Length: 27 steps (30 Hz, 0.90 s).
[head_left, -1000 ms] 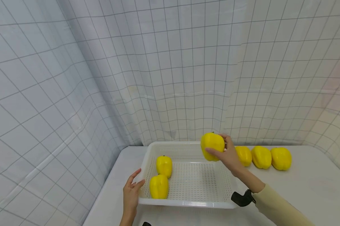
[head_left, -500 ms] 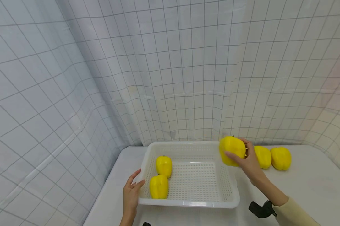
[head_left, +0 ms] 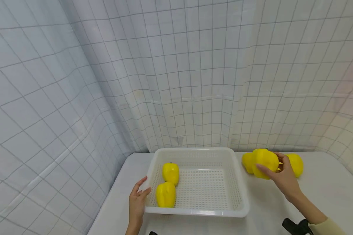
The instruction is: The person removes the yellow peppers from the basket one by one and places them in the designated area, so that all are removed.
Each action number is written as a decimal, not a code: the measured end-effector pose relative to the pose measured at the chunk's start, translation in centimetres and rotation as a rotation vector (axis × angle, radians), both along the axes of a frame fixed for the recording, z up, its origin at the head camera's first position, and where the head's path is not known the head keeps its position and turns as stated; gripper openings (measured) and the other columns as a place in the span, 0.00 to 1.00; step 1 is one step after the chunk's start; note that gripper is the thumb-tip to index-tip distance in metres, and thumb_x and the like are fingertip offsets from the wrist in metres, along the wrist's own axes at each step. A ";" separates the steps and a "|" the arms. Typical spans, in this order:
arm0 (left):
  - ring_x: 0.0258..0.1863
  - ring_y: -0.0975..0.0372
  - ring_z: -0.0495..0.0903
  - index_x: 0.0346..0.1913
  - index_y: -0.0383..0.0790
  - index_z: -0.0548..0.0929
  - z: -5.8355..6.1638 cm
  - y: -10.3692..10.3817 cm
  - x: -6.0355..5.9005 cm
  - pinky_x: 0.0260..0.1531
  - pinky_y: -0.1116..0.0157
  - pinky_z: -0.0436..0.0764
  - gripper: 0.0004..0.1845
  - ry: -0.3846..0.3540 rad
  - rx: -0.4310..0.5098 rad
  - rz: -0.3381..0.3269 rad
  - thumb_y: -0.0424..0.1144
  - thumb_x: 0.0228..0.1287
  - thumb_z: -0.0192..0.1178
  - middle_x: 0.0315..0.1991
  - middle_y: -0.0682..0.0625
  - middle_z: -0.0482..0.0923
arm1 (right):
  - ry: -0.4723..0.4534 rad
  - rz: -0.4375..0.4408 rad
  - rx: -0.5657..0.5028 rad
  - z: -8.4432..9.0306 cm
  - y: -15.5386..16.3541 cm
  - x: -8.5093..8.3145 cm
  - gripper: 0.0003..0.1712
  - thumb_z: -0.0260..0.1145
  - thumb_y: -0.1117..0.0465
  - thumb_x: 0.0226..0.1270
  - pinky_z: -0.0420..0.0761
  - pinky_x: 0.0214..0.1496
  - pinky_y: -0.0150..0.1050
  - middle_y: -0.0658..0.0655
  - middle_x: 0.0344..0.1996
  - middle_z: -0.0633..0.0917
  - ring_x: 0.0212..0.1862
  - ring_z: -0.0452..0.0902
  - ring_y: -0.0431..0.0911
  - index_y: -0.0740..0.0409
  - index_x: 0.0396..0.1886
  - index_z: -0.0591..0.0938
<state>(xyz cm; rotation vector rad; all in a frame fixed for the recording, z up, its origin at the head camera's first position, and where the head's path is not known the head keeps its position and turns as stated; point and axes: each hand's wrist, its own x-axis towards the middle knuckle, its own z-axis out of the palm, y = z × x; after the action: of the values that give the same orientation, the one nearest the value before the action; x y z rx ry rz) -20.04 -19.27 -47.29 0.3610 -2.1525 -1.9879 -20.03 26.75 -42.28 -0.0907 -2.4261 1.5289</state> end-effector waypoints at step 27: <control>0.41 0.54 0.82 0.66 0.40 0.70 -0.1 -0.1 0.0 0.35 0.65 0.81 0.25 0.000 0.009 0.004 0.36 0.66 0.56 0.51 0.38 0.79 | -0.069 -0.349 0.069 -4.2 13.0 -1.4 0.52 0.67 0.45 0.60 0.70 0.26 0.22 0.72 0.63 0.58 0.39 0.60 0.37 0.67 0.72 0.52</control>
<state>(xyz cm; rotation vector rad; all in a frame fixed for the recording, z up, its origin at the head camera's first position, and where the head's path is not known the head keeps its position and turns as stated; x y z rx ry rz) -20.07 -19.33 -47.39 0.3664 -2.1413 -1.9960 -21.45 39.76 -46.45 -0.5313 -2.3555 1.3036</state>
